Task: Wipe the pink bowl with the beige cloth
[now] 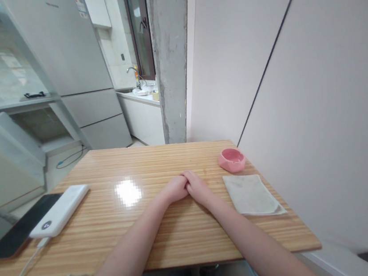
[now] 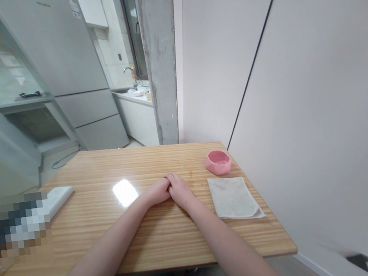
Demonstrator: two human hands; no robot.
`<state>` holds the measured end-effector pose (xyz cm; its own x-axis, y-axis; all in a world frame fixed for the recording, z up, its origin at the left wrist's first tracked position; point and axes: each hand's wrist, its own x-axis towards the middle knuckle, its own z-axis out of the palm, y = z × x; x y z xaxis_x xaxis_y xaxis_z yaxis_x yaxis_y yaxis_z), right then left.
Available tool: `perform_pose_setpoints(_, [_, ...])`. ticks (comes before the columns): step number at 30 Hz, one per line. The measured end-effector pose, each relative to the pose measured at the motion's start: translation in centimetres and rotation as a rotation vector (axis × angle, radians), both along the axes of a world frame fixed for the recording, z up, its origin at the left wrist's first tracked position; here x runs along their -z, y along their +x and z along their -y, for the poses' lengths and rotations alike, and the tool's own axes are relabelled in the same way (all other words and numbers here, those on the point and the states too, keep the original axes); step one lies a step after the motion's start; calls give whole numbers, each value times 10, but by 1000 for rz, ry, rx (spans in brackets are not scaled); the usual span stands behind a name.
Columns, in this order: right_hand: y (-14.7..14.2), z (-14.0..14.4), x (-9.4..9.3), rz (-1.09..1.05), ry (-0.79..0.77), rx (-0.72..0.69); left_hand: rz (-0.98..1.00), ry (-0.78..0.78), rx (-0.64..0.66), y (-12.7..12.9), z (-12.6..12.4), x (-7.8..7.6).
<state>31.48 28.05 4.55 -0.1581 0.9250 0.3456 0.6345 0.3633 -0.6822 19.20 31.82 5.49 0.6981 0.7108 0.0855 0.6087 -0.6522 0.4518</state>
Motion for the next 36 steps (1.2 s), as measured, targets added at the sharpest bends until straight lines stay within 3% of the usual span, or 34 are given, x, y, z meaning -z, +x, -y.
perform_pose_setpoints(7, [-4,3,-4,29,14,2,0,8,14,0,1,-2])
perform_pose_setpoints(10, [7,5,-15,115,67,10,52,0,39,-2,2,-3])
perform_pose_setpoints(12, [27,7,-27,207,176,179,107,-23,48,-3,3,-4])
perform_pose_setpoints(14, [54,9,-37,238,254,547,131,-47,48,-3,3,-5])
perform_pose_setpoints(16, [82,10,-39,272,216,833,122,-53,46,-3,3,-6])
perform_pose_setpoints(18, [103,10,-34,316,93,925,122,-50,50,-3,3,-5])
perform_pose_setpoints(21, [118,8,-19,338,-19,887,134,-54,55,-4,3,-4])
perform_pose_setpoints(25, [125,1,-10,333,59,812,155,-54,63,-4,2,-4])
perform_pose_setpoints(27, [122,-2,-12,336,108,752,217,20,41,-3,2,-6])
perform_pose_setpoints(31, [90,-6,-17,273,220,469,302,290,-34,-3,1,-15])
perform_pose_setpoints(36, [31,-6,-15,198,285,125,197,449,51,-8,-5,-21])
